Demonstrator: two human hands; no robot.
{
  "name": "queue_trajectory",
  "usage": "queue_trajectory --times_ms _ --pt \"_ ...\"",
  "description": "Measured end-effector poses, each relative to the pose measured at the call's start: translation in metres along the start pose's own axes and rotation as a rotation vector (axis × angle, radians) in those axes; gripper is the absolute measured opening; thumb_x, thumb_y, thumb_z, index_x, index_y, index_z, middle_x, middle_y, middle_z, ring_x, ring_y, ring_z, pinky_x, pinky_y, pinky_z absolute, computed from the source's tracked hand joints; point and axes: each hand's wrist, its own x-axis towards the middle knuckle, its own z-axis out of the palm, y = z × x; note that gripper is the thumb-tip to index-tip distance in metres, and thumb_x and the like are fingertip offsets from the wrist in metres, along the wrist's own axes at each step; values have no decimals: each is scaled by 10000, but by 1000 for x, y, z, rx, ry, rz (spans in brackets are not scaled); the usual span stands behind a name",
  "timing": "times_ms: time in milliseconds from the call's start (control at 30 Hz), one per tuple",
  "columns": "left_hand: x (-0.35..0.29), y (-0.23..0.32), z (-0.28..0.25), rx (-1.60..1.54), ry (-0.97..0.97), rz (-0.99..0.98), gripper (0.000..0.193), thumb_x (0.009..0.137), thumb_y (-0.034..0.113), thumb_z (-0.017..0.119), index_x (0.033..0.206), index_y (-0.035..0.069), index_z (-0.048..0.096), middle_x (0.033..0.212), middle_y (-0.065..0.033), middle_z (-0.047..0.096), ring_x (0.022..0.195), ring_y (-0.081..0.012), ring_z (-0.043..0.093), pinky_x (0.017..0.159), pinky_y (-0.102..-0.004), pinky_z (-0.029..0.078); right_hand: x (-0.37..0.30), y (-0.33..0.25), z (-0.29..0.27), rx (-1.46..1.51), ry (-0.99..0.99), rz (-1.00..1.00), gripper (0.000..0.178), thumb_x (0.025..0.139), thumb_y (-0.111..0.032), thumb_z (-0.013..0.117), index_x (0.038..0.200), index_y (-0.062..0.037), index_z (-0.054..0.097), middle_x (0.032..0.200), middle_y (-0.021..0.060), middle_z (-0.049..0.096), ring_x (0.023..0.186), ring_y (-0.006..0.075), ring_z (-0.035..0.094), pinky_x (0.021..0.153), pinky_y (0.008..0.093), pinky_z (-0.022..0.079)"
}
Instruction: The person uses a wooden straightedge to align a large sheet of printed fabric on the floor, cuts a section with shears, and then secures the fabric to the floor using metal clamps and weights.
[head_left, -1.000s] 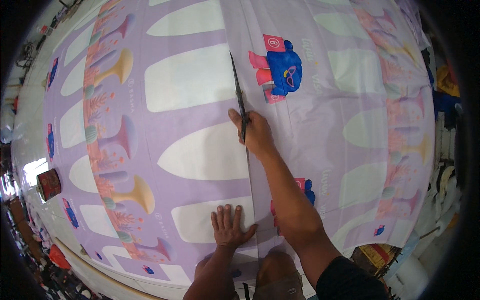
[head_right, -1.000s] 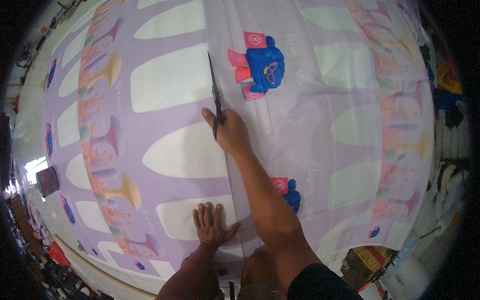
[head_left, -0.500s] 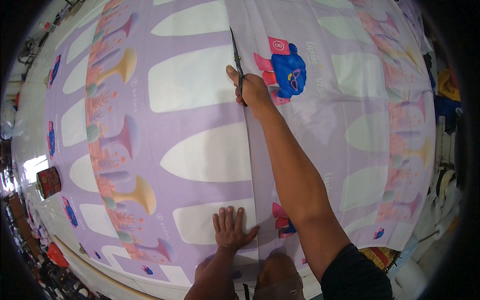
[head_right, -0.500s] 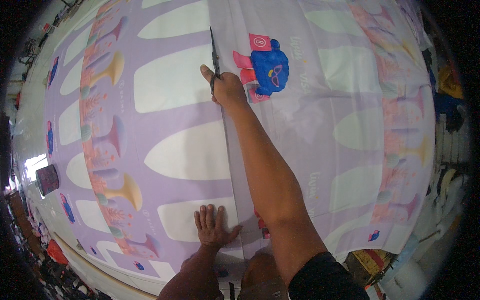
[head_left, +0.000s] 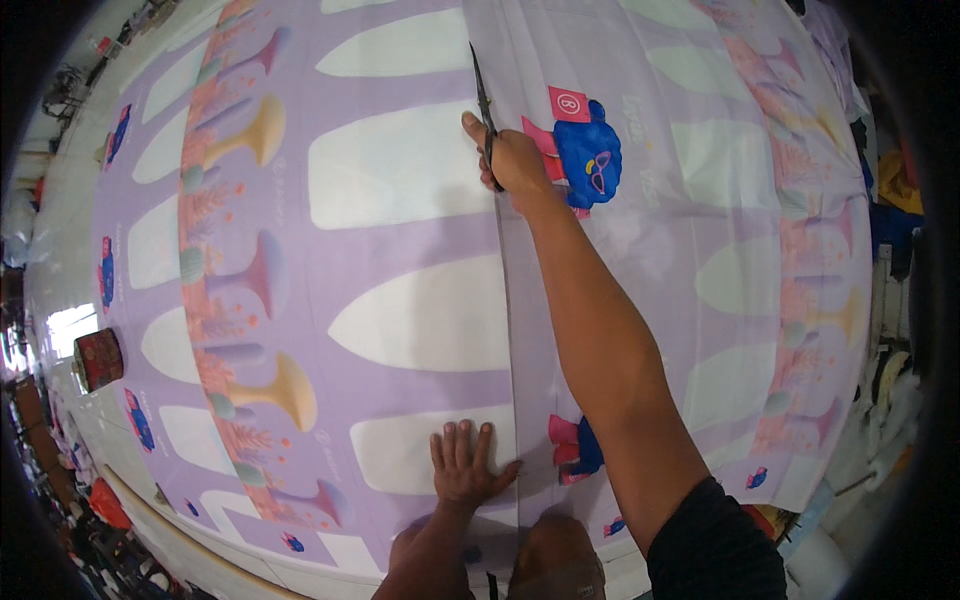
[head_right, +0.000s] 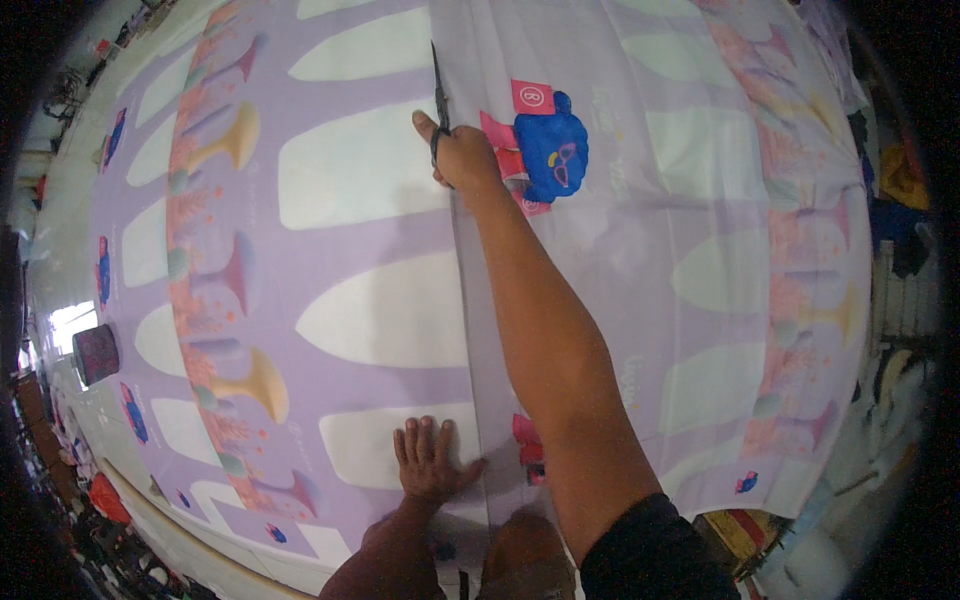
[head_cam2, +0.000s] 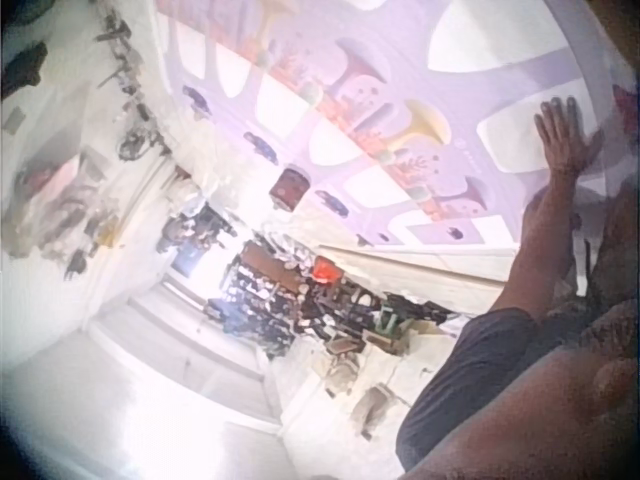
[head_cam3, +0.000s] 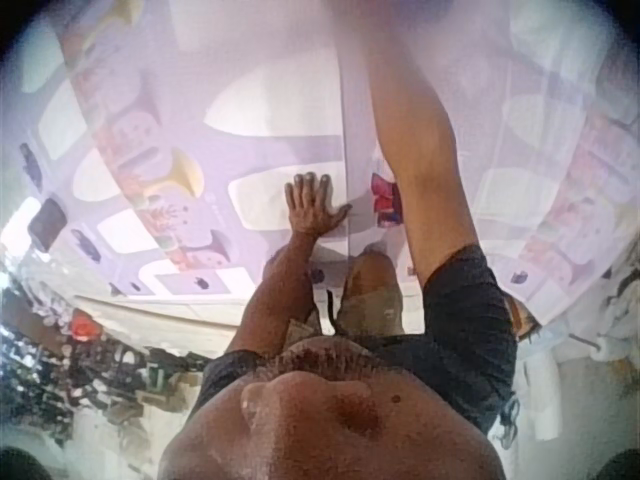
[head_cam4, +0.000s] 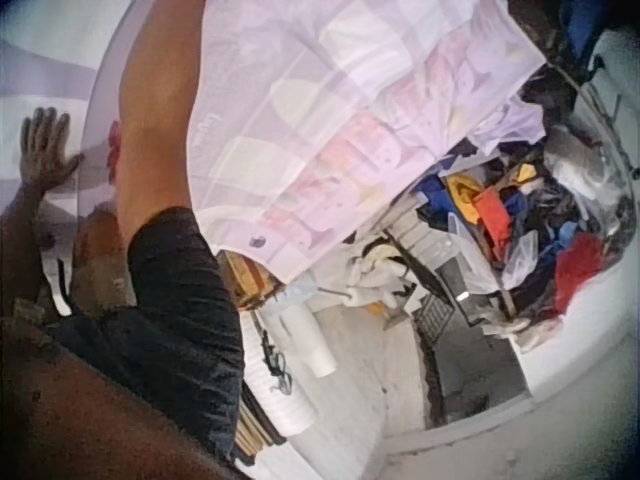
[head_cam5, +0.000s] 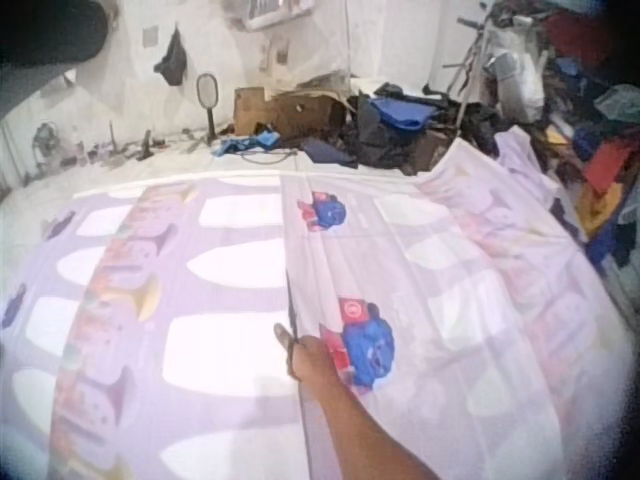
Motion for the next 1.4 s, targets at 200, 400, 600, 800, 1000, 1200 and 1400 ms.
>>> queue_trajectory --times_ms 200,400,600,800,1000,1200,1400 --pt "2 1 -1 33 6 12 885 705 703 709 1325 92 549 1412 -218 418 1378 -432 352 1103 -655 268 28 -10 5 -47 28 -98 677 844 -647 666 636 -14 550 544 79 540 446 176 549 426 321 420" --pt "3 -1 -22 -107 -112 -27 848 740 596 733 1375 82 504 1406 -245 423 1356 -437 363 1114 -634 239 25 -11 4 40 -45 -1 605 824 -602 724 750 -23 566 589 36 502 481 125 501 438 280 399" --pt "161 -27 -60 -270 304 -152 558 863 175 670 1323 -69 471 1272 -296 503 1200 -455 464 1013 -540 355 34 -7 -5 -46 15 -76 680 854 -638 653 580 -26 542 525 77 541 458 186 563 452 326 443" --pt "420 -95 -63 166 506 -72 524 940 395 554 1338 55 527 1432 -213 440 1385 -416 340 1170 -539 219 31 -17 8 54 -87 18 555 843 -581 717 725 -76 520 573 11 473 470 111 462 449 284 367" --pt "429 -89 -48 65 326 -160 596 930 455 524 1376 62 477 1469 -212 384 1410 -397 302 1190 -531 170 32 -8 -7 22 -55 17 648 840 -642 681 663 -33 546 558 47 530 467 151 546 450 305 443" --pt "429 -85 -51 63 299 -177 603 916 424 565 1387 62 463 1461 -225 385 1416 -401 293 1190 -539 180 29 -8 -5 48 -6 43 638 846 -627 689 654 -37 538 563 41 522 477 140 550 449 285 445" --pt "430 -86 -55 47 280 -191 601 908 418 587 1371 52 475 1446 -232 389 1404 -411 309 1178 -558 193 26 -18 -6 35 -29 66 606 876 -588 680 661 -42 531 550 27 511 465 115 510 428 281 421"
